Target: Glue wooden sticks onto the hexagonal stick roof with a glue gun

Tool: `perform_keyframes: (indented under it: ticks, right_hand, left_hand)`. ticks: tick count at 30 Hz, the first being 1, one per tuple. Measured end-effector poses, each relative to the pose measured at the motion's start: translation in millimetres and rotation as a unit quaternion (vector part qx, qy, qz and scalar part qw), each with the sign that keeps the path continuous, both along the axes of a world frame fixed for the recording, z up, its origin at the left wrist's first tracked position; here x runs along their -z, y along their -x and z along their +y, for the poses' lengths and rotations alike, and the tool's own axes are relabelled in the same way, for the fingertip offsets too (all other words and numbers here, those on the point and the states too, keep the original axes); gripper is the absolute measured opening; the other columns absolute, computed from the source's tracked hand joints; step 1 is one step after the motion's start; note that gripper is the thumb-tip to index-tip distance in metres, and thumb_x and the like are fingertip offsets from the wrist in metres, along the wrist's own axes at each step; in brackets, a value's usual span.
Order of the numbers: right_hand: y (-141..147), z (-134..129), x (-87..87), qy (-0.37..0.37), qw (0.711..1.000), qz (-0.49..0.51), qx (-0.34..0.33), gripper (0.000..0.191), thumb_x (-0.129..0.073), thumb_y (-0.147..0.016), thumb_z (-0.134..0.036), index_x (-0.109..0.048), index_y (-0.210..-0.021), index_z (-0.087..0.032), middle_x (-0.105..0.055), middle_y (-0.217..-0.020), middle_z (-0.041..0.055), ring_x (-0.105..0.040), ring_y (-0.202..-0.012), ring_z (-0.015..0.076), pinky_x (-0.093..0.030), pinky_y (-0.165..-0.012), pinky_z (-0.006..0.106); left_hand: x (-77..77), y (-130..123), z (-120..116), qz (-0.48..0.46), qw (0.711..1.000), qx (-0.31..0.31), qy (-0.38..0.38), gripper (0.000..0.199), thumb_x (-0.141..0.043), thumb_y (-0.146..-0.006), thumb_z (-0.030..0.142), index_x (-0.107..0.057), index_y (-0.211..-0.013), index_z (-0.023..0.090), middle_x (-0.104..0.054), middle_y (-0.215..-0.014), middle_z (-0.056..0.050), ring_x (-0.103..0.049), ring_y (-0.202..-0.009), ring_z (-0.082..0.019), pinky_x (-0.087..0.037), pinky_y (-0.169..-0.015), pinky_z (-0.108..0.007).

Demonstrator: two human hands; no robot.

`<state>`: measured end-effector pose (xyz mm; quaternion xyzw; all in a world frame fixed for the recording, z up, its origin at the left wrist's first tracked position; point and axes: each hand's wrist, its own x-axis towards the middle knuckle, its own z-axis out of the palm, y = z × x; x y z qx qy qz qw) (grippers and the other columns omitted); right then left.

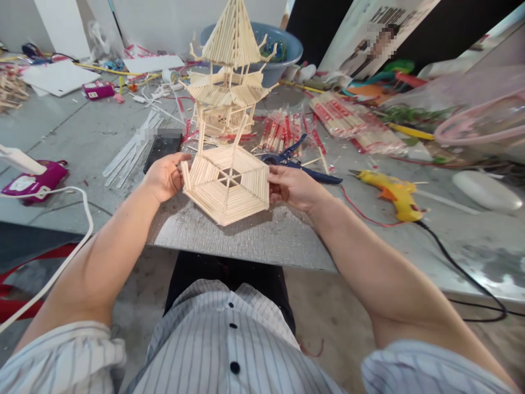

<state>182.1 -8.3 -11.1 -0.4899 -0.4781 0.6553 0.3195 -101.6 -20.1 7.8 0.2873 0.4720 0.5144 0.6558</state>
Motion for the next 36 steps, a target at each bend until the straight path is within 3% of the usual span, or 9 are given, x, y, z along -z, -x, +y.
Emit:
perform_keyframes:
  ticks: [6,11,16,20,23,25,28,31,36]
  right_hand:
    - [3.3,-7.2,-3.9,0.015,0.993,-0.093,-0.077,0.004,-0.047,-0.092,-0.017,-0.051,-0.089,-0.017,-0.063,-0.054,0.0017,-0.057,-0.038,0.0131,-0.042,-0.034,0.019]
    - [1.7,-7.2,-4.7,0.044,0.982,-0.163,-0.088,0.022,-0.052,-0.091,-0.020,-0.048,-0.070,-0.016,-0.056,-0.045,-0.0011,-0.051,-0.030,0.0109,-0.035,-0.028,0.018]
    - [0.7,-5.3,-8.1,0.081,0.988,-0.119,-0.055,0.027,-0.046,-0.094,-0.018,-0.049,-0.067,-0.015,-0.051,-0.042,-0.0031,-0.046,-0.028,0.0077,-0.032,-0.026,0.016]
    - [-1.1,-2.7,-6.9,0.076,0.990,-0.117,-0.023,0.023,-0.046,-0.095,-0.017,-0.048,-0.072,-0.016,-0.054,-0.047,-0.0028,-0.049,-0.030,0.0072,-0.032,-0.027,0.015]
    - [-2.1,-1.6,-2.7,0.035,0.989,-0.145,-0.010,0.014,-0.053,-0.093,-0.020,-0.048,-0.079,-0.016,-0.055,-0.047,-0.0043,-0.048,-0.029,0.0072,-0.031,-0.026,0.015]
    - [-2.0,-2.2,-0.2,-0.008,0.983,-0.186,-0.009,0.011,-0.058,-0.090,-0.023,-0.050,-0.091,-0.017,-0.054,-0.045,-0.0058,-0.046,-0.027,0.0080,-0.031,-0.026,0.016]
    - [-1.0,-4.1,2.3,-0.067,0.968,-0.243,-0.014,0.028,-0.064,-0.086,-0.026,-0.049,-0.108,-0.017,-0.053,-0.044,-0.0070,-0.045,-0.026,0.0090,-0.030,-0.025,0.017]
    - [-0.4,-4.8,3.5,-0.085,0.961,-0.262,-0.018,0.031,-0.062,-0.087,-0.027,-0.049,-0.113,-0.016,-0.052,-0.044,-0.0067,-0.044,-0.026,0.0092,-0.029,-0.025,0.018]
    - [-0.4,-4.7,3.3,-0.085,0.962,-0.259,-0.020,0.035,-0.064,-0.086,-0.027,-0.049,-0.116,-0.016,-0.052,-0.045,-0.0064,-0.043,-0.026,0.0091,-0.029,-0.026,0.019]
  left_hand:
    - [7.6,5.6,8.6,0.042,0.999,0.002,-0.006,0.069,-0.024,-0.090,0.063,-0.055,-0.121,0.010,-0.070,-0.089,-0.013,-0.069,-0.086,-0.020,-0.056,-0.072,-0.029]
    - [9.2,7.1,10.3,0.042,0.999,0.003,-0.024,0.075,-0.019,-0.086,0.071,-0.057,-0.115,0.013,-0.069,-0.097,-0.016,-0.065,-0.101,-0.025,-0.054,-0.080,-0.035]
    - [7.4,11.3,6.7,0.026,0.998,-0.014,-0.059,0.064,-0.024,-0.088,0.067,-0.058,-0.105,0.015,-0.070,-0.101,-0.012,-0.062,-0.107,-0.023,-0.051,-0.087,-0.035]
    - [7.6,12.9,7.4,0.021,0.994,-0.068,-0.079,0.060,-0.021,-0.092,0.062,-0.058,-0.097,0.015,-0.071,-0.092,-0.009,-0.061,-0.103,-0.020,-0.050,-0.089,-0.032]
    - [9.3,9.8,8.9,0.066,0.989,-0.101,-0.088,0.047,-0.035,-0.089,0.058,-0.058,-0.092,0.017,-0.069,-0.087,-0.009,-0.063,-0.095,-0.019,-0.050,-0.085,-0.031]
    - [11.6,6.5,8.7,0.115,0.981,-0.119,-0.103,0.029,-0.049,-0.084,0.045,-0.059,-0.090,0.018,-0.068,-0.087,-0.007,-0.064,-0.087,-0.016,-0.050,-0.081,-0.029]
    - [16.6,2.2,6.6,0.208,0.954,-0.142,-0.160,0.022,-0.062,-0.075,0.030,-0.060,-0.094,0.018,-0.067,-0.091,-0.004,-0.062,-0.080,-0.013,-0.048,-0.076,-0.025]
    - [20.5,-0.2,2.9,0.318,0.912,-0.112,-0.234,0.033,-0.070,-0.072,0.031,-0.063,-0.103,0.022,-0.066,-0.100,-0.002,-0.059,-0.091,-0.011,-0.046,-0.079,-0.021]
    - [21.9,0.6,-3.3,0.403,0.868,-0.092,-0.276,0.043,-0.066,-0.078,0.036,-0.058,-0.121,0.031,-0.058,-0.123,-0.002,-0.056,-0.098,-0.012,-0.046,-0.076,-0.020]
